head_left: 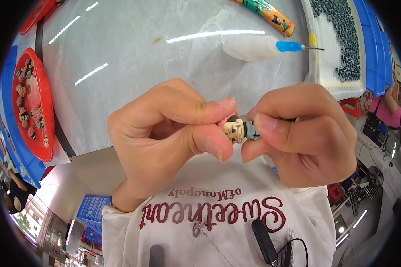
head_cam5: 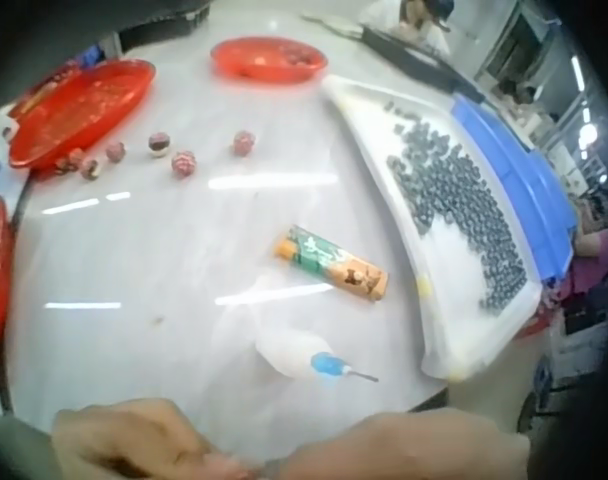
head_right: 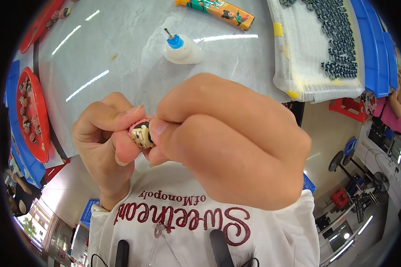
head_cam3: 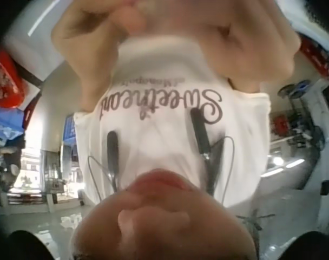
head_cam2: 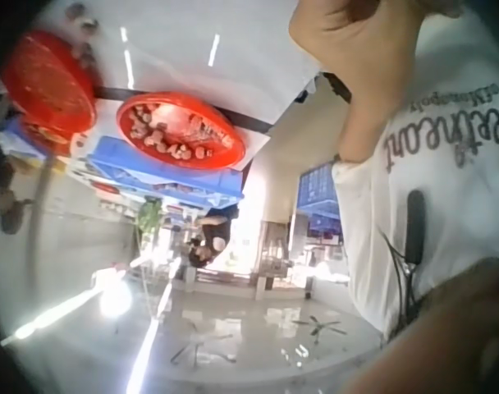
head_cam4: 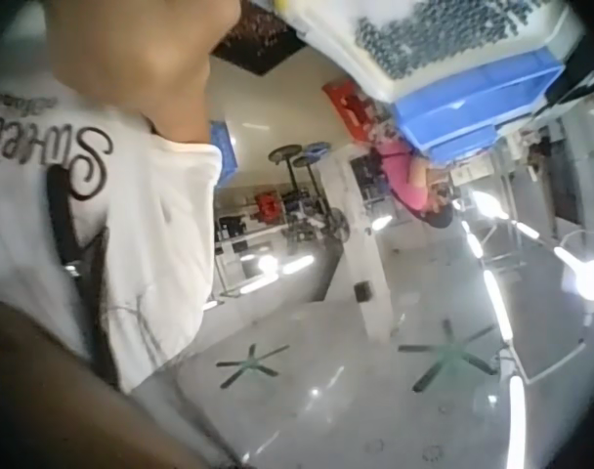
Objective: The person assembles figurines by applying glue from a squeeze bottle onto head pieces, attaching body pieces to them by hand, and placing the completed figurines into a tray.
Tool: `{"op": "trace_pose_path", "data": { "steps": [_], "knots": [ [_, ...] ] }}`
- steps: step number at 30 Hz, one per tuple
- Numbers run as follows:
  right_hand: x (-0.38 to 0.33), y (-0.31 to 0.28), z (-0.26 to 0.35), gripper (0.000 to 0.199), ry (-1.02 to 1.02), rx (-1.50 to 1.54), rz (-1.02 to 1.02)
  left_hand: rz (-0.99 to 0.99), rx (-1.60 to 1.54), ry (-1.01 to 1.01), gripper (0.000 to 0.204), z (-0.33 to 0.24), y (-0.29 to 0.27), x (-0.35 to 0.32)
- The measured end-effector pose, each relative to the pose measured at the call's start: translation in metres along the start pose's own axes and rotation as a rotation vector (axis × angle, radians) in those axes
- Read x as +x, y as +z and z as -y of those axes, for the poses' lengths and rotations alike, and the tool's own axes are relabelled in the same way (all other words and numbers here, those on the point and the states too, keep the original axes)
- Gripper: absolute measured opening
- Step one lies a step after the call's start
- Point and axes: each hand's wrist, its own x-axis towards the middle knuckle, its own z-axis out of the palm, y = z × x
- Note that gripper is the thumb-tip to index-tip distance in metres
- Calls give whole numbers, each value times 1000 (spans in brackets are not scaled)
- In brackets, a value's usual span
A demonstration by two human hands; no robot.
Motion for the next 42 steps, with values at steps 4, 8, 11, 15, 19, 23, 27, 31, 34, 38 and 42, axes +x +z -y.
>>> {"op": "trace_pose_path", "data": {
  "steps": [4, 8, 11, 15, 19, 23, 27, 31, 34, 38, 42],
  "knots": [
    [0, -2, -4, 35, -23, 41, 44, -19, 31, 11, 32, -1, 1, -1],
    [-1, 0, -3, 35, 23, 77, 41, 26, 36, 51, 34, 8, -5, 2],
    [-2, -3, -2, 40, 214, 251, 50, 180, -38, 99, 48, 10, -6, 5],
    [4, -1, -8, 52, 218, 186, 193, 24, -130, -137, 66, 1, -3, 3],
    [4, 0, -13, 55, 62, 186, 223, 51, -165, -171, 70, -3, -1, 5],
    [1, 5, -15, 53, -7, 168, 87, -32, 57, -62, 60, -1, -2, 3],
    [3, -2, -14, 55, -7, 118, 197, 243, 328, 216, 30, -2, -8, 5],
    [-3, 3, -15, 52, -62, 38, 83, 218, 491, 296, 20, -5, -5, 4],
    [-3, 1, -15, 50, -62, 27, 97, 210, 573, 378, 18, -4, -5, 3],
    [-4, 0, -14, 50, -62, 18, 117, 209, 603, 532, 16, 5, -5, 6],
    [-4, -1, -14, 50, -38, 27, 143, 115, 564, 544, 11, 9, -3, 7]
  ]
}}
